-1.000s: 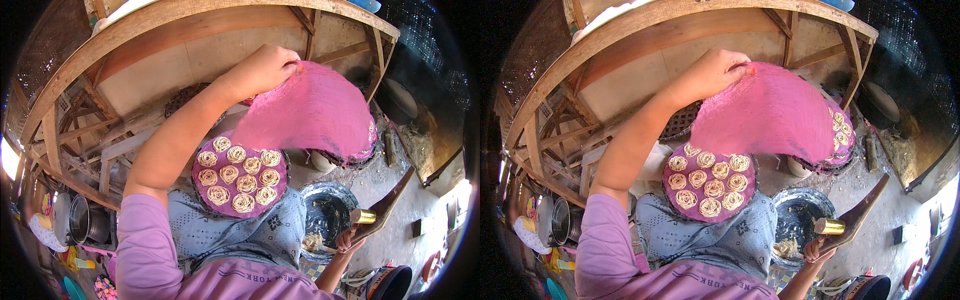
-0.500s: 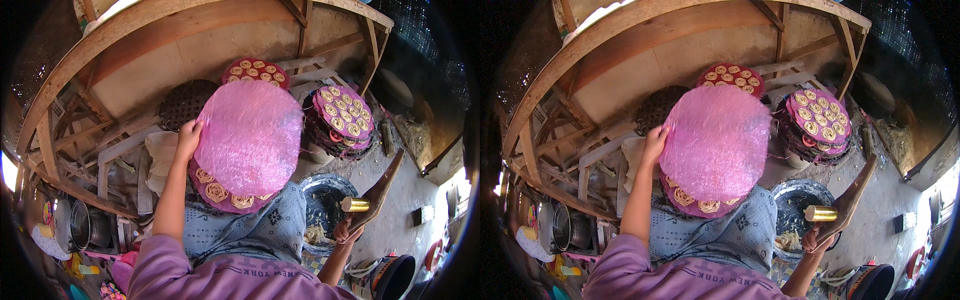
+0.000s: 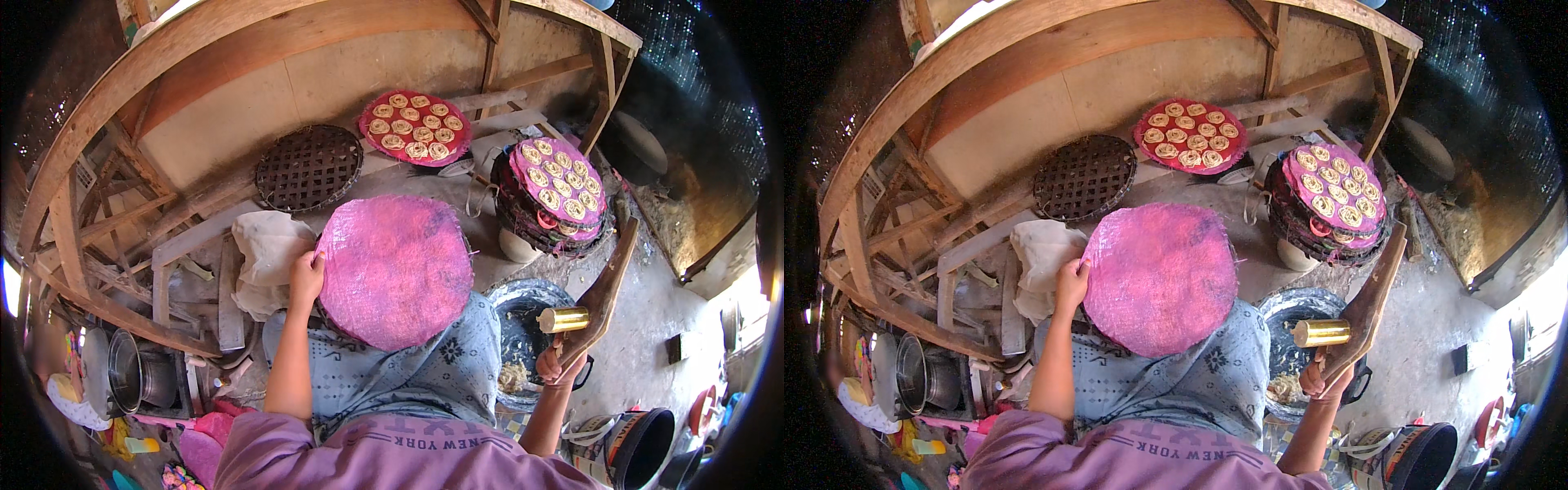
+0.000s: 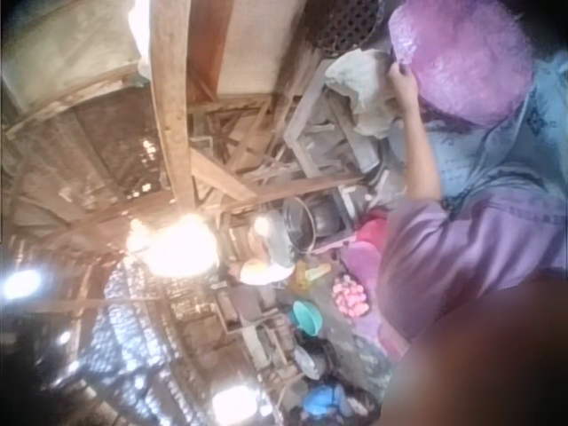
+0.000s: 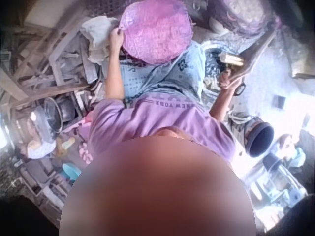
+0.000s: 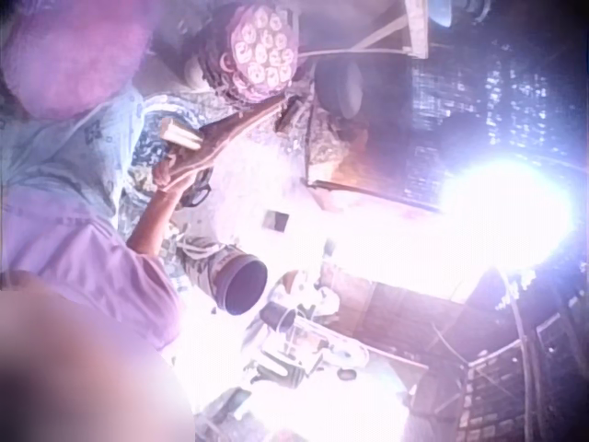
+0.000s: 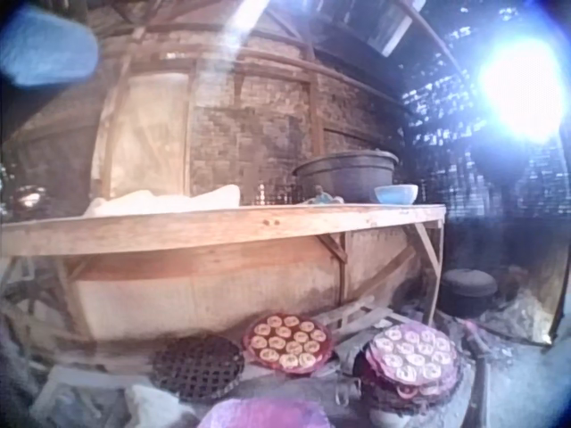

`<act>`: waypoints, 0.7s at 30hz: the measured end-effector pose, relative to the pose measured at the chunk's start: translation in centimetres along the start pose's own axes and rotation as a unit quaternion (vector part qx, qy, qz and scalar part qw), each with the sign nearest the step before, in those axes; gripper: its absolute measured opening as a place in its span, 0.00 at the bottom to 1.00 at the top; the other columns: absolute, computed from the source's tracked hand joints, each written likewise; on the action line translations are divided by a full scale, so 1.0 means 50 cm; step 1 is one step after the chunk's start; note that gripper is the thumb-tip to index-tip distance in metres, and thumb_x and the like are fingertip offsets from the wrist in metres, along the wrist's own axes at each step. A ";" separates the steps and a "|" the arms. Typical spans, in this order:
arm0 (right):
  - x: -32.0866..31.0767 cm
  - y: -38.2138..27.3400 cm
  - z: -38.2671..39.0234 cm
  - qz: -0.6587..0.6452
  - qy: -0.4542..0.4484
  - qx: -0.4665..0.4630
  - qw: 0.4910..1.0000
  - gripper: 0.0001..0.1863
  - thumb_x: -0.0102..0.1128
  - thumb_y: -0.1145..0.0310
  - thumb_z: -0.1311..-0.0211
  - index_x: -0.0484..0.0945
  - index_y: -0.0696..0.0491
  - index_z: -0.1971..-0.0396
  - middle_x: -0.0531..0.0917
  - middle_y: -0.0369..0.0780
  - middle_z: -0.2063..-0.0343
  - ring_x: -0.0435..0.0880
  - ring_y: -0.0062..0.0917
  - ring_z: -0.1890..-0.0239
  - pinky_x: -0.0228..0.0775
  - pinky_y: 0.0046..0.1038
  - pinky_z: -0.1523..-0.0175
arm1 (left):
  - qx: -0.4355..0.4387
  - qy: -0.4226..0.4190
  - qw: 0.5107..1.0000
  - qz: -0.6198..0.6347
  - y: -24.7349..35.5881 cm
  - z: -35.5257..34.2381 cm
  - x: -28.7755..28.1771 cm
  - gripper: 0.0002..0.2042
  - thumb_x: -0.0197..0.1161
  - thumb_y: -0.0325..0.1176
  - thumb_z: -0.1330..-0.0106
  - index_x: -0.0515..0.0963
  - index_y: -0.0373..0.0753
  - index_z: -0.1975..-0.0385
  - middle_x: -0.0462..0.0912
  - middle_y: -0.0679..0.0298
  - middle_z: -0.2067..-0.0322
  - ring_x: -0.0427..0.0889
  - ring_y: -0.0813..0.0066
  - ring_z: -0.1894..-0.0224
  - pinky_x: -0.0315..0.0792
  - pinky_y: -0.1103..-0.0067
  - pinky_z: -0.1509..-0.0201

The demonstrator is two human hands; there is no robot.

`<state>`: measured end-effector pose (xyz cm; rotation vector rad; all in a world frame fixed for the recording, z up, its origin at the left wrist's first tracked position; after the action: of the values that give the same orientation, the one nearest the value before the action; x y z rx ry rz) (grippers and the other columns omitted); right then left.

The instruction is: The person scoops dough from a large pot and loads it into a manual extruder. They then press the extruder to form spiral-shaped dough snacks onto a pink circular tray. The person repeats this process, filling the tray with multiple snacks.

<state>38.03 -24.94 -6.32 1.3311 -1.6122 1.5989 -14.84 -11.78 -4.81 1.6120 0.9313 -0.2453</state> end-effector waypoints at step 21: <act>0.026 0.049 -0.047 0.001 -0.009 0.090 0.996 0.41 0.31 0.34 0.36 0.70 0.63 0.57 0.60 0.39 0.95 0.52 0.22 0.95 0.42 0.27 0.88 | -0.013 0.021 0.997 -0.066 0.000 0.026 -0.036 0.17 0.71 0.37 0.45 0.75 0.36 0.62 0.82 0.54 0.66 0.81 0.60 0.64 0.73 0.70 0.61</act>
<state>34.74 -23.53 -5.85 1.4372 -1.5086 1.7731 -15.60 -13.70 -4.07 1.5386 1.0713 -0.2912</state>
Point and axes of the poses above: each hand's wrist, its own z-axis away from the middle knuckle, its own x-axis out of the palm, y = z × x, the point moved 2 cm from there along -z, towards the middle knuckle
